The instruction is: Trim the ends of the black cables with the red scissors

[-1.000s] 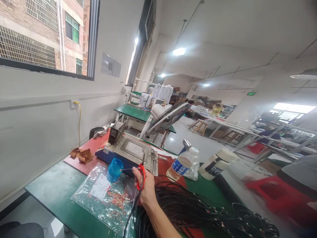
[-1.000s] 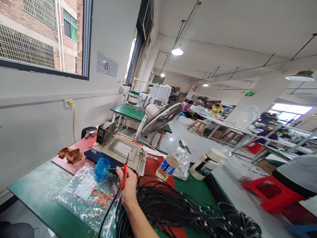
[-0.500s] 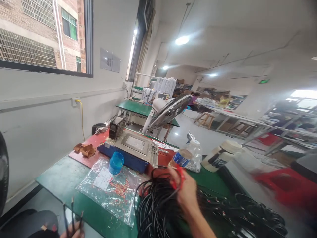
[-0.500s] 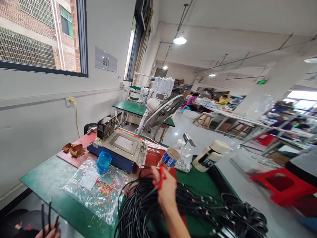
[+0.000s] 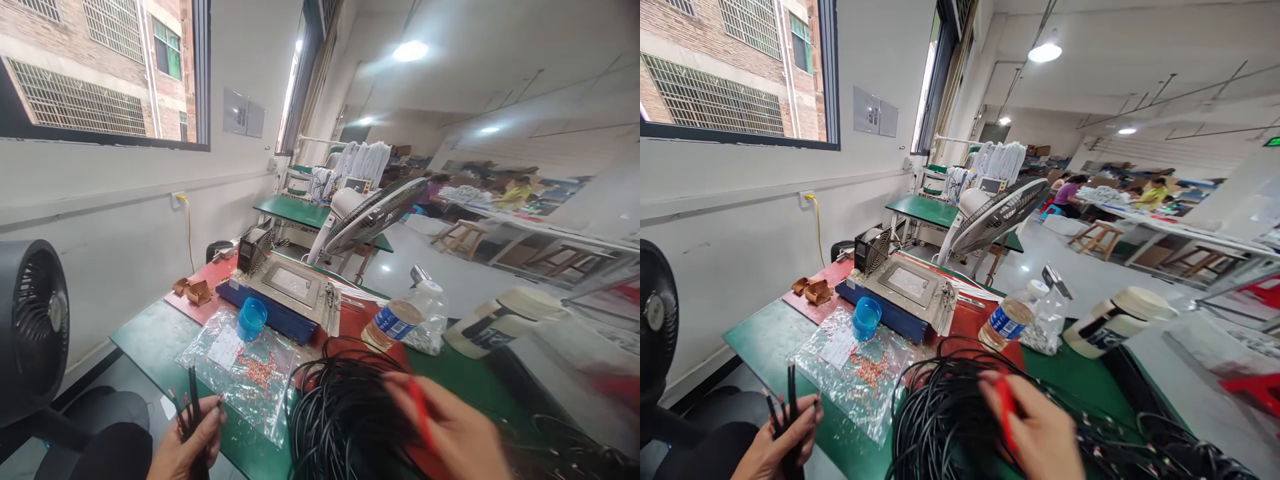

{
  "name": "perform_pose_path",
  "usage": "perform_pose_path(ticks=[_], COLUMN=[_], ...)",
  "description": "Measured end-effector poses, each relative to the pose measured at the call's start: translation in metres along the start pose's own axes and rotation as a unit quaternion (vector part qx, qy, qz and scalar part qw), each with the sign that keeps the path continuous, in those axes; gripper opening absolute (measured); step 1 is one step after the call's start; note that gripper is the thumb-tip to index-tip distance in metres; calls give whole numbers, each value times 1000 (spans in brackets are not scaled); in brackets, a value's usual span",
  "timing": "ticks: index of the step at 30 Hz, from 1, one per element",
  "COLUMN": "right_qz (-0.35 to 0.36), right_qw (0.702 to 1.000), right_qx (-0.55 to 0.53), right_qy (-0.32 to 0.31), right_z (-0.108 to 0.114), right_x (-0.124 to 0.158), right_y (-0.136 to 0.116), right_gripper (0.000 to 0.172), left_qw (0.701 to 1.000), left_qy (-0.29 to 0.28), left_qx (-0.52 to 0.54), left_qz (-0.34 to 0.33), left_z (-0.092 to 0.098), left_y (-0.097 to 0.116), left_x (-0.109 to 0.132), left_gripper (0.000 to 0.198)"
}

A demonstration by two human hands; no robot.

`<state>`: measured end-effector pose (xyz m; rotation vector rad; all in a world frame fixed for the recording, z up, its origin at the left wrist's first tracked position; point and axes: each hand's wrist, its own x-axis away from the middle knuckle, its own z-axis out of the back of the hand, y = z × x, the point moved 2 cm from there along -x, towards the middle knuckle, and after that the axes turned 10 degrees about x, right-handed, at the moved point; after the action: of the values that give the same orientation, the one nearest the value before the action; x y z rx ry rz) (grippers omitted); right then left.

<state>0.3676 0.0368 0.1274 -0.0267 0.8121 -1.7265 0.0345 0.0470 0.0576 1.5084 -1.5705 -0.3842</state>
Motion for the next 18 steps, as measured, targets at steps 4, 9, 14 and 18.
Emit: perform_pose_path(ticks=[4,9,14,18], right_qz=[128,198,195,209], right_qw=[938,896,884,882], right_qx=[-161,-140,-106,-120], right_qy=[-279,-372,-410,-404], right_z=[-75,-118,-129,-132], right_x=[17,33,42,43], right_y=[-94,-128,-110,-104], right_gripper=[25,25,24,32], left_qw=[999,998,989,985], left_qy=[-6,37,106,101], left_qx=[-29,-37,-81,-126], left_qz=[-25,-45,-58,-51], left_z=[-4,2,0,-6], left_y=[-4,-6,-11,-18], left_x=[-1,-6,-13,-18], left_gripper=[41,45,47,48])
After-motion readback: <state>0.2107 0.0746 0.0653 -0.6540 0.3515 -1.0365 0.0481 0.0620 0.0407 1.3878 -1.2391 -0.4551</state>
